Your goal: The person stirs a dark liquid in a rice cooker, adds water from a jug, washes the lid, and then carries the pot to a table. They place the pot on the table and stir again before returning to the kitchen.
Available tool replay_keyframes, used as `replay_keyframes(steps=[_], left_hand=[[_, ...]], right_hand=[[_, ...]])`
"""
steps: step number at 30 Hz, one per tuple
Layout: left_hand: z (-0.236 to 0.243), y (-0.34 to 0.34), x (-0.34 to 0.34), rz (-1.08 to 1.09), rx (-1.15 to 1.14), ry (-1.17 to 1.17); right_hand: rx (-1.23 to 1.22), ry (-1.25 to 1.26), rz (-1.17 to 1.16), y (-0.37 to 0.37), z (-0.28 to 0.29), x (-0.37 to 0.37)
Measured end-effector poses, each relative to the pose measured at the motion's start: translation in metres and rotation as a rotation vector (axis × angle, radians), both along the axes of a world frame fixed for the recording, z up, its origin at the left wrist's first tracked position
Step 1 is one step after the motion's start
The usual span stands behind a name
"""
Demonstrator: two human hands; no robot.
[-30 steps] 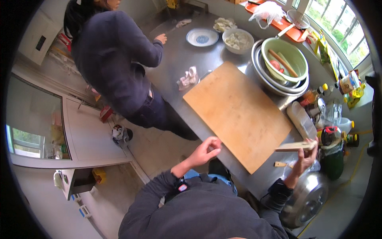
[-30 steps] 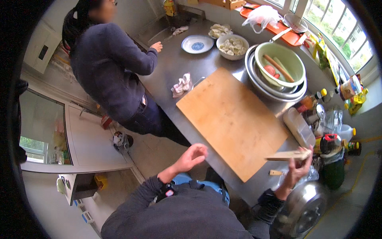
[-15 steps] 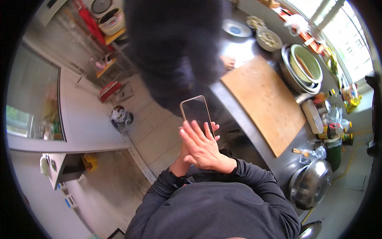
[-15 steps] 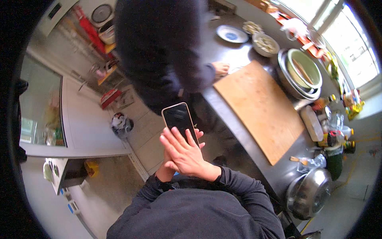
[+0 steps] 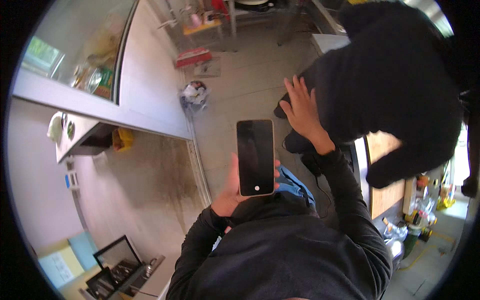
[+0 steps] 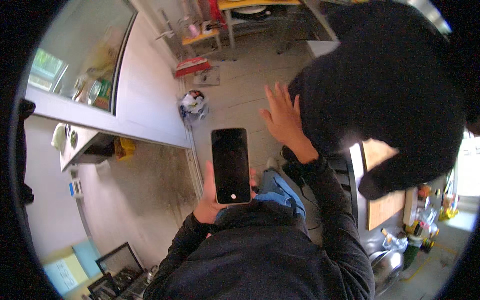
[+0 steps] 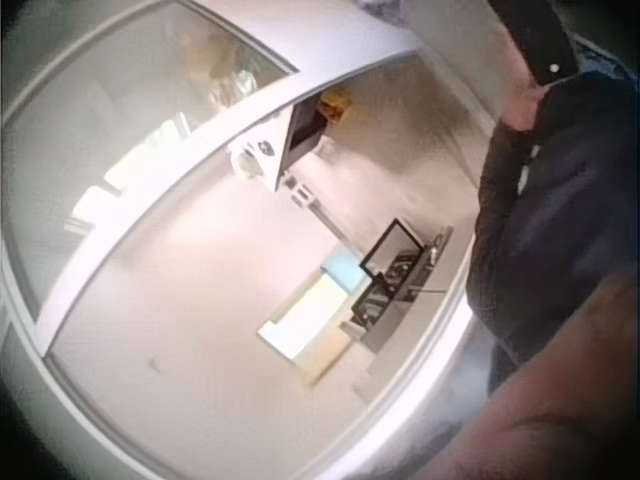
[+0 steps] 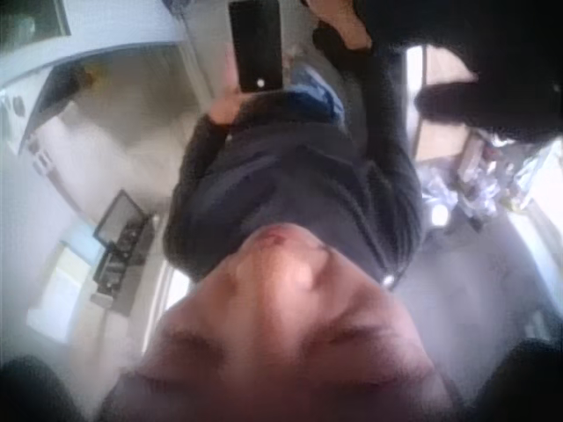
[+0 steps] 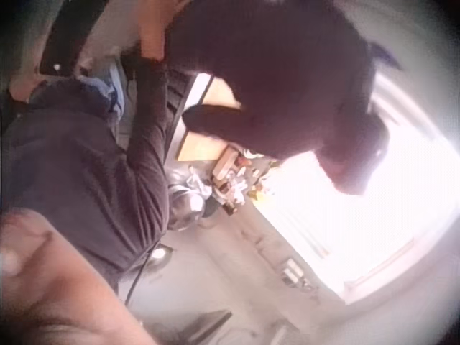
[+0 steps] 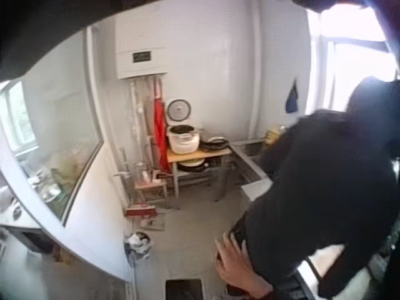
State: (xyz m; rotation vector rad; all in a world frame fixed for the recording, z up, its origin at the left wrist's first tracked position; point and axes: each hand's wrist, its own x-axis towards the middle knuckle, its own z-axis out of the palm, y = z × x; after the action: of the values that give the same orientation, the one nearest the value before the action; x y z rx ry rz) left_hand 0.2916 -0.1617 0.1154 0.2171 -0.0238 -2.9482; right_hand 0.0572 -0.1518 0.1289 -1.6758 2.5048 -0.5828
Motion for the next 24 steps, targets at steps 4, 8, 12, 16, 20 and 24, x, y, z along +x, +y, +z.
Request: replay_keyframes(steps=[4, 8, 12, 16, 20, 24], left_hand=[[0.012, -0.067, 0.001, 0.227, -0.063, 0.153], [0.024, -0.128, -0.022, 0.365, -0.082, 0.113], [0.032, -0.187, -0.074, 0.400, -0.205, 0.124], [0.038, -0.238, -0.137, 0.378, -0.294, 0.069], [0.043, -0.278, -0.188, 0.283, -0.232, 0.074], [0.042, -0.323, -0.234, 0.236, -0.206, 0.081]], right_hand=[[-0.117, -0.936, 0.248, -0.004, -0.023, 0.033], [-0.016, -0.848, 0.456, -0.017, -0.018, 0.034], [-0.039, -1.116, 0.482, -0.057, -0.004, 0.002], [-0.168, -1.621, 0.561, -0.113, -0.008, -0.033], [-0.267, -1.724, 0.542, -0.165, -0.001, -0.069], [-0.287, -1.816, 0.384, -0.209, 0.019, -0.098]])
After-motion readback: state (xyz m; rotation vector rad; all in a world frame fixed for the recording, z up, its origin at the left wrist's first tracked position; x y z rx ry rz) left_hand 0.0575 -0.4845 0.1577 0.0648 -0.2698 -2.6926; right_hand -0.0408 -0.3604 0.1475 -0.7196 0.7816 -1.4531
